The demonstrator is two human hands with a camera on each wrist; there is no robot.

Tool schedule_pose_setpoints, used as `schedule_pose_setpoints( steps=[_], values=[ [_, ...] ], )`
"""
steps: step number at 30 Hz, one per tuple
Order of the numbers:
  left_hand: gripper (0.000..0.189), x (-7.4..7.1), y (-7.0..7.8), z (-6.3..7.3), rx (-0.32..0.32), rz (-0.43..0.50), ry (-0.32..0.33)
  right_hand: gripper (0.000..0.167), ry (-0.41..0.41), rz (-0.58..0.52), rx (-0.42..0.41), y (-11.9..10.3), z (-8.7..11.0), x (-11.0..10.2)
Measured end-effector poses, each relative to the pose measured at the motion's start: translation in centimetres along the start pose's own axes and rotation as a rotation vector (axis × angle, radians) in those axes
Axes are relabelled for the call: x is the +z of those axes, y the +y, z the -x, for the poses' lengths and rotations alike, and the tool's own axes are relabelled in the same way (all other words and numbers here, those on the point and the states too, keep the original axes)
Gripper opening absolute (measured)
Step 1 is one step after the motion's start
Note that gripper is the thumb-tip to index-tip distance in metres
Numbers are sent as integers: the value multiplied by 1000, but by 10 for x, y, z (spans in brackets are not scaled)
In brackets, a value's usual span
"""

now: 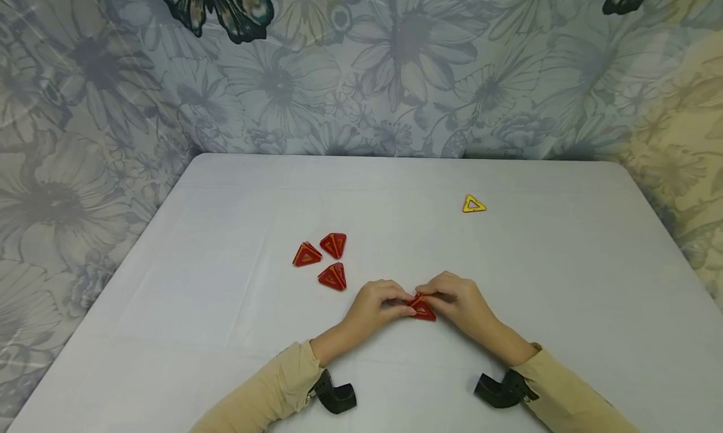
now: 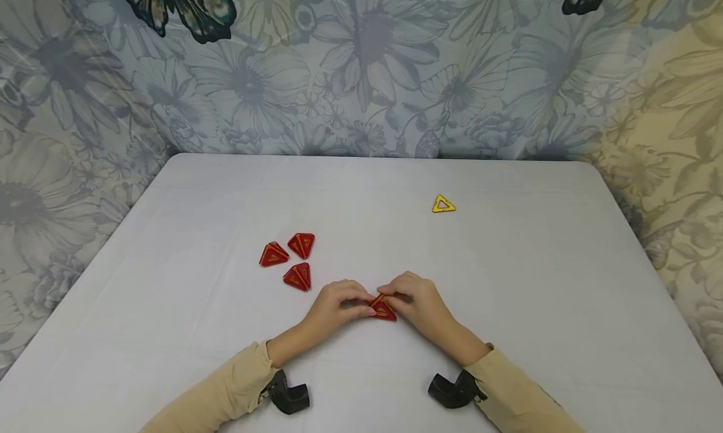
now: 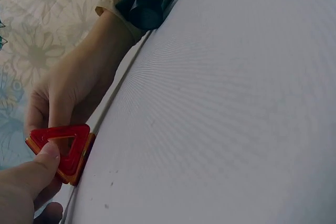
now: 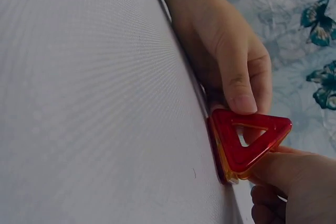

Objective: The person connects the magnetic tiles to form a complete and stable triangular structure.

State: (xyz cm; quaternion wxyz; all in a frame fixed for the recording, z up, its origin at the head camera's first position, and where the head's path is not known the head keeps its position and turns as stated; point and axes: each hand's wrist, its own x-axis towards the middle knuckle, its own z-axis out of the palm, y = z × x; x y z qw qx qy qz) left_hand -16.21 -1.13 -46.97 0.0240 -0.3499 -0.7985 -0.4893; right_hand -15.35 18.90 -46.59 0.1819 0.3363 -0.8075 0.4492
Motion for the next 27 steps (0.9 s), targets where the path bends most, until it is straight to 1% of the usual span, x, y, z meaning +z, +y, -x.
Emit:
schedule_pose_setpoints(
  steps=[4, 7, 10, 14, 19, 21, 24, 27],
  values=[
    [18, 0, 0, 0, -1, -18, -15, 28, -6, -18, -4, 0, 0, 1],
    [18, 0, 0, 1, -12, -23, -23, 28, -15, -4, 23, 0, 1, 2],
    [18, 0, 0, 1, -30, -23, -31, 29, -2, 25, 103, 1, 2, 2],
    [18, 0, 0, 2, -46, 1, -35, 32, 63, 39, 222, 8, 3, -3],
    [19, 0, 0, 2, -42, 19, -31, 30, 147, 34, 321, 2, -9, -18],
    [19, 0, -1, 2, -34, 25, -30, 29, 184, 36, 357, 8, -11, -23],
    [18, 0, -1, 1, -19, 47, -26, 29, 233, 57, 421, 35, -8, -31],
    [18, 1, -1, 0, -8, 67, -24, 31, 262, 118, 472, 59, -9, -41]
  ],
)
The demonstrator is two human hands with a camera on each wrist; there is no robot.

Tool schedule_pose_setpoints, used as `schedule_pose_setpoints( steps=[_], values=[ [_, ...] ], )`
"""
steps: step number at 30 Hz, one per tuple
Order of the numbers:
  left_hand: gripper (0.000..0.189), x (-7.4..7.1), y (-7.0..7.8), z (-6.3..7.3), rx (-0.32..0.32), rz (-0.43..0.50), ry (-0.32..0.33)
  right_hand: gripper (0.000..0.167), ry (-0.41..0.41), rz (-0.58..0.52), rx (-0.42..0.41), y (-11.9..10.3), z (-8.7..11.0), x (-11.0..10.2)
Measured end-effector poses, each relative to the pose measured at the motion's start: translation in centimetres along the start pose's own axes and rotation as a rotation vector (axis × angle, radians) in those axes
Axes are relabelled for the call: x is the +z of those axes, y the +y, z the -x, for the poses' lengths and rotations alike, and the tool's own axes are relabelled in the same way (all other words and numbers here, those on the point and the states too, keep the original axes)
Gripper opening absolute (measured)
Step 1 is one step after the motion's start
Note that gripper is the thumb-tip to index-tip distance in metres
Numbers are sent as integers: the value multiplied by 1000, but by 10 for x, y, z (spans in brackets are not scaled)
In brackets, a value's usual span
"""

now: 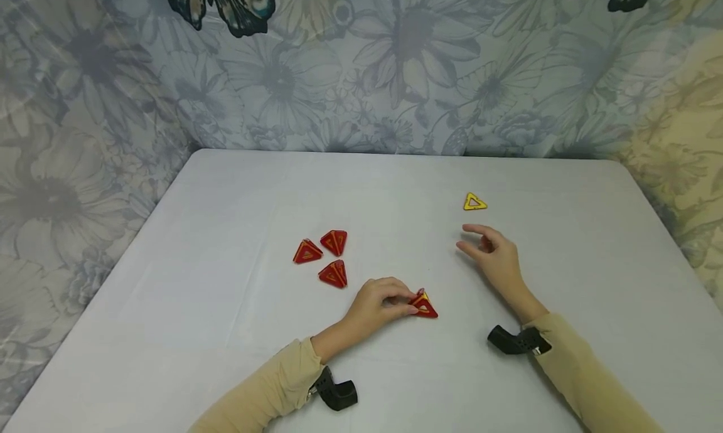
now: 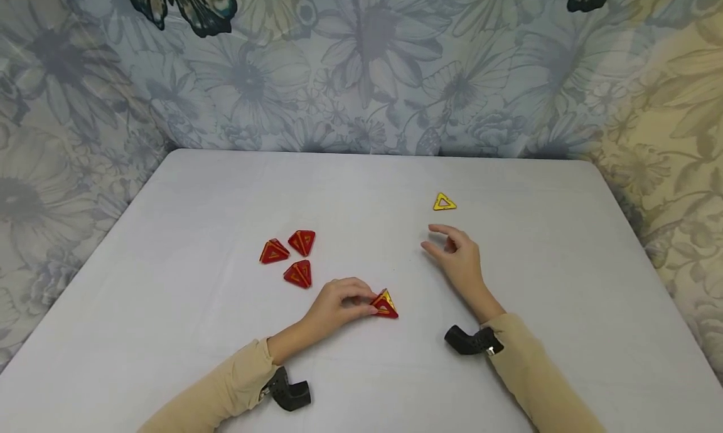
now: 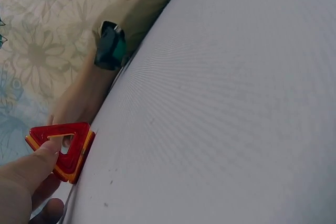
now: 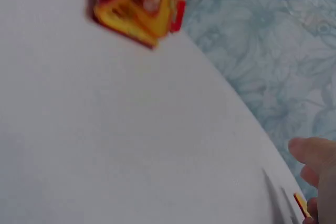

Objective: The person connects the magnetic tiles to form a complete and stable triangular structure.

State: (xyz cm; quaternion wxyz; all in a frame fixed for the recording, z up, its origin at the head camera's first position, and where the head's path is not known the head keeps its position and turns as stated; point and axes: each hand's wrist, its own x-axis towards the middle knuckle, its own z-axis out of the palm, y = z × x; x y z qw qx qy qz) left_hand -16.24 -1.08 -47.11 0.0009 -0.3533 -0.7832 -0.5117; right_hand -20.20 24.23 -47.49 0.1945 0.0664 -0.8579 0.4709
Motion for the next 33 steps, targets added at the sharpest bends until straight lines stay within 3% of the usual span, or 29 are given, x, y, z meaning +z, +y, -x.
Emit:
schedule_pose_setpoints(
  steps=[5, 12, 18, 24, 33],
  values=[
    [19, -1, 0, 0, -9, -11, -4, 38, 45, 81, 19, 21, -26, -7],
    [27, -1, 0, 0, -1, -101, -17, 49, 87, 143, 59, 37, -52, -12],
    [27, -2, 1, 0, -25, -142, -28, 49, 61, 165, 186, 39, -72, -9],
    [24, -3, 3, 0, -24, -170, -43, 58, -57, 237, 262, 35, -78, -8],
    [19, -2, 4, -1, -19, -138, -36, 51, -37, 325, 312, 35, -76, -4]
  ],
)
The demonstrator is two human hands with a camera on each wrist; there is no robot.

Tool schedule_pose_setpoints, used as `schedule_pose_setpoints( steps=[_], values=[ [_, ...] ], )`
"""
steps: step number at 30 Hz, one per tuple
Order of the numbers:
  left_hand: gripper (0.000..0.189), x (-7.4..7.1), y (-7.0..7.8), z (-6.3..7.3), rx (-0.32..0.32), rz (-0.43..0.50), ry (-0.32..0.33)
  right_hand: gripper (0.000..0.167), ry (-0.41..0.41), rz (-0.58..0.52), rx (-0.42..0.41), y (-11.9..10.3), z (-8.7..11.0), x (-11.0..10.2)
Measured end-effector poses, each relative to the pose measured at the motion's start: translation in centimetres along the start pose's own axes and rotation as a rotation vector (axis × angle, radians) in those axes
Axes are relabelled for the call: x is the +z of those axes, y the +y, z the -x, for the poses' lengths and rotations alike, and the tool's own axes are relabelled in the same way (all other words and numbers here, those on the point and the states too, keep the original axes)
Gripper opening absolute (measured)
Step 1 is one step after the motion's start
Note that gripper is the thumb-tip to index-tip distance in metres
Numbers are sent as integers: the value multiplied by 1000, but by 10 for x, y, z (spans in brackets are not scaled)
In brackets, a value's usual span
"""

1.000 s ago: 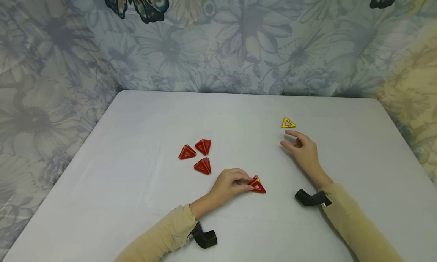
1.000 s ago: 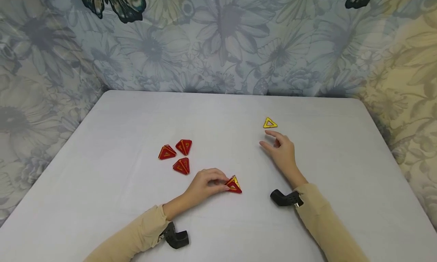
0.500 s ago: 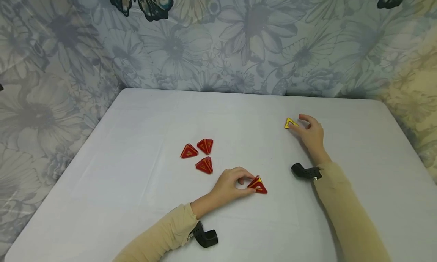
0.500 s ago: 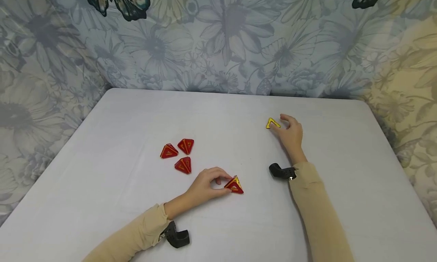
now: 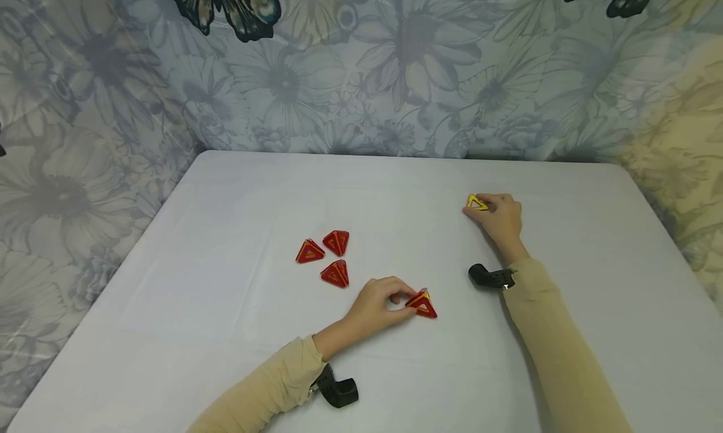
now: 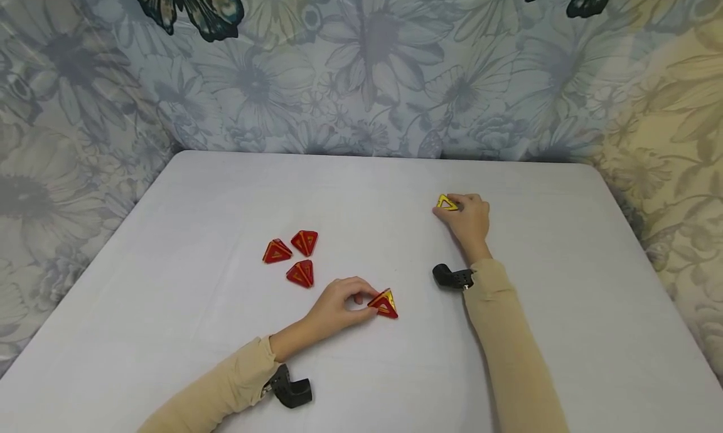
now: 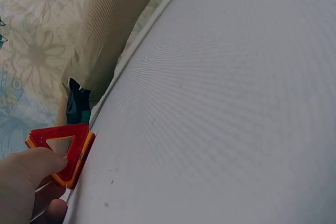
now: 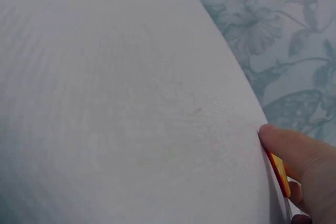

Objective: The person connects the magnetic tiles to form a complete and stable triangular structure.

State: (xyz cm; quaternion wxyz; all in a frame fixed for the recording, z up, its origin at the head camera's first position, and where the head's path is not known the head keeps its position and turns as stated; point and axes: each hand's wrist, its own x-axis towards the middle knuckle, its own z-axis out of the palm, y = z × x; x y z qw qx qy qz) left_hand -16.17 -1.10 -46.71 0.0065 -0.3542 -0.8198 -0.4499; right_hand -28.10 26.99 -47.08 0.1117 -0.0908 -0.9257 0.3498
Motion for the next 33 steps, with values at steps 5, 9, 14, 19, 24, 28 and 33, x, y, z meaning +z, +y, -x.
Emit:
schedule_pose_setpoints(
  steps=[5, 9, 14, 19, 24, 28, 33],
  values=[
    [16, 1, -1, 1, 0, 10, 6, 46, 51, -41, -47, 3, 3, 2],
    [16, 2, 0, 1, -12, 6, 3, 43, 102, -159, -99, 6, 5, 1],
    [16, 2, 0, 1, -30, 32, 0, 43, 118, -245, -81, 7, 5, 0],
    [16, 3, 0, 0, -23, 44, 5, 44, 114, -246, -64, 6, 8, -1],
    [16, 6, -1, -1, -4, 33, 0, 43, 87, -192, -88, 10, 17, -5],
    [15, 5, -1, 0, -19, 18, 3, 43, 16, -191, -152, 11, 33, -5],
    [16, 2, -1, 1, -17, 15, 15, 40, -81, -237, -211, 3, 60, -10]
  ],
)
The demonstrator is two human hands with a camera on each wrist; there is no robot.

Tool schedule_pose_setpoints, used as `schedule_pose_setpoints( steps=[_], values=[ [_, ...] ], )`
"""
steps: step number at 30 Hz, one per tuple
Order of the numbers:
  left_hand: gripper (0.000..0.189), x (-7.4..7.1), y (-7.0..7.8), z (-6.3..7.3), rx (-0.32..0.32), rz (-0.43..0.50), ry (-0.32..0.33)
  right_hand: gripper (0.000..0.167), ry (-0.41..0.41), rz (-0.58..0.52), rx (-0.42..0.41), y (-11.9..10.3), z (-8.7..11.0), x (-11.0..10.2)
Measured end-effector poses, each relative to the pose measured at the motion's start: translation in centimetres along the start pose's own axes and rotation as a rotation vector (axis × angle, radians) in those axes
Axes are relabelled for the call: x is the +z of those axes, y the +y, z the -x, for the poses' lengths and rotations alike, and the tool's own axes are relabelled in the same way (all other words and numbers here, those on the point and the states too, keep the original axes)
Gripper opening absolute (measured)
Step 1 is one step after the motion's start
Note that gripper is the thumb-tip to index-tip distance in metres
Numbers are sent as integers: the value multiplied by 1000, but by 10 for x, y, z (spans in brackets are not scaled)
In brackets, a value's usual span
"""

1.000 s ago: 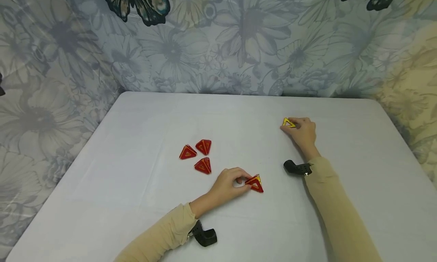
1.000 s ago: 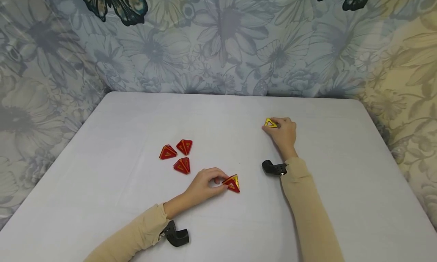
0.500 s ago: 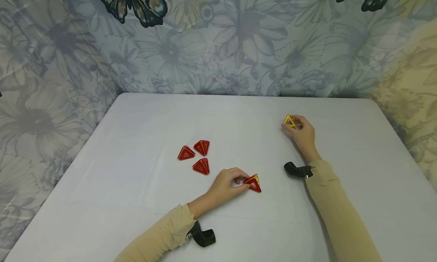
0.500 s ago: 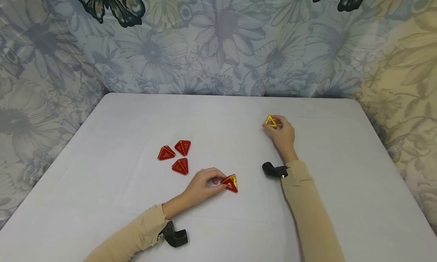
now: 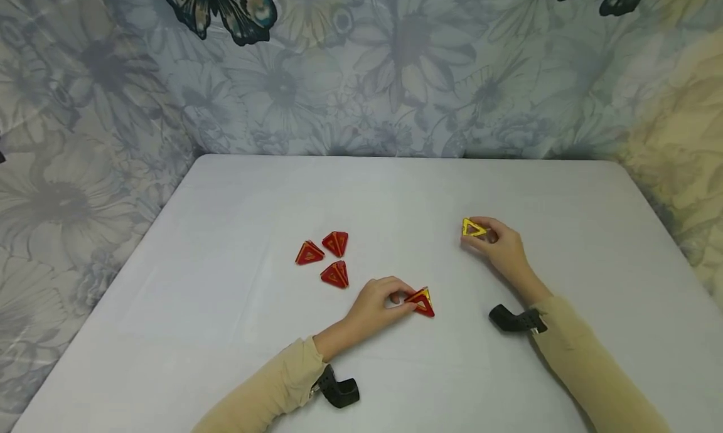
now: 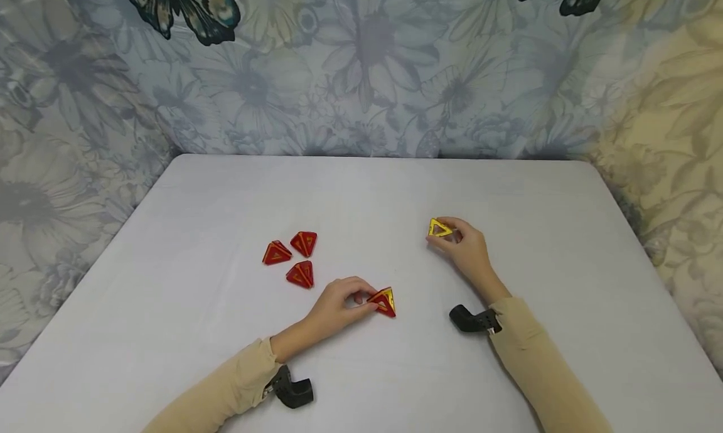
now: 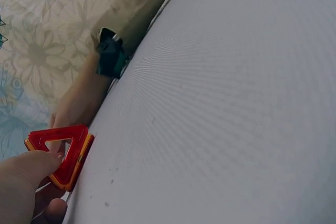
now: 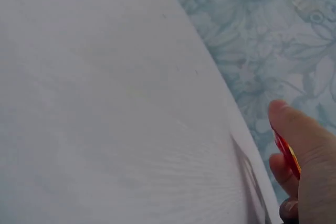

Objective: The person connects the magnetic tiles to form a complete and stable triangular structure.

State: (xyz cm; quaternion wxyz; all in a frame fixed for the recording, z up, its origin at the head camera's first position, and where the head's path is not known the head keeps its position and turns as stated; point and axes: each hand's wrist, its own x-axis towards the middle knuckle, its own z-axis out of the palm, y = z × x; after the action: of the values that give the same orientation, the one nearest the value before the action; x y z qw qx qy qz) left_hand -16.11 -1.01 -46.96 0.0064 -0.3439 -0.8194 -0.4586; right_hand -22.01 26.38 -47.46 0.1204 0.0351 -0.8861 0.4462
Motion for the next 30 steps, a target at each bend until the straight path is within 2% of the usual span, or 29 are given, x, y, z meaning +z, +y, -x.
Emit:
schedule_pose_setpoints(
  steps=[6, 10, 18, 21, 30],
  values=[
    [16, -1, -1, 1, -12, 16, 7, 38, -108, -74, -93, -19, 29, 2],
    [15, -1, -1, 1, -16, 26, 1, 38, -147, -75, -175, -28, 45, 7],
    [14, 0, 1, -1, -19, 42, -1, 47, -217, -63, -413, -38, 68, 17],
    [14, 0, 1, -1, -15, 50, 2, 48, -226, -64, -447, -41, 72, 18],
    [14, -1, 0, -1, -3, 54, -6, 49, -263, -53, -461, -41, 75, 19]
  ],
)
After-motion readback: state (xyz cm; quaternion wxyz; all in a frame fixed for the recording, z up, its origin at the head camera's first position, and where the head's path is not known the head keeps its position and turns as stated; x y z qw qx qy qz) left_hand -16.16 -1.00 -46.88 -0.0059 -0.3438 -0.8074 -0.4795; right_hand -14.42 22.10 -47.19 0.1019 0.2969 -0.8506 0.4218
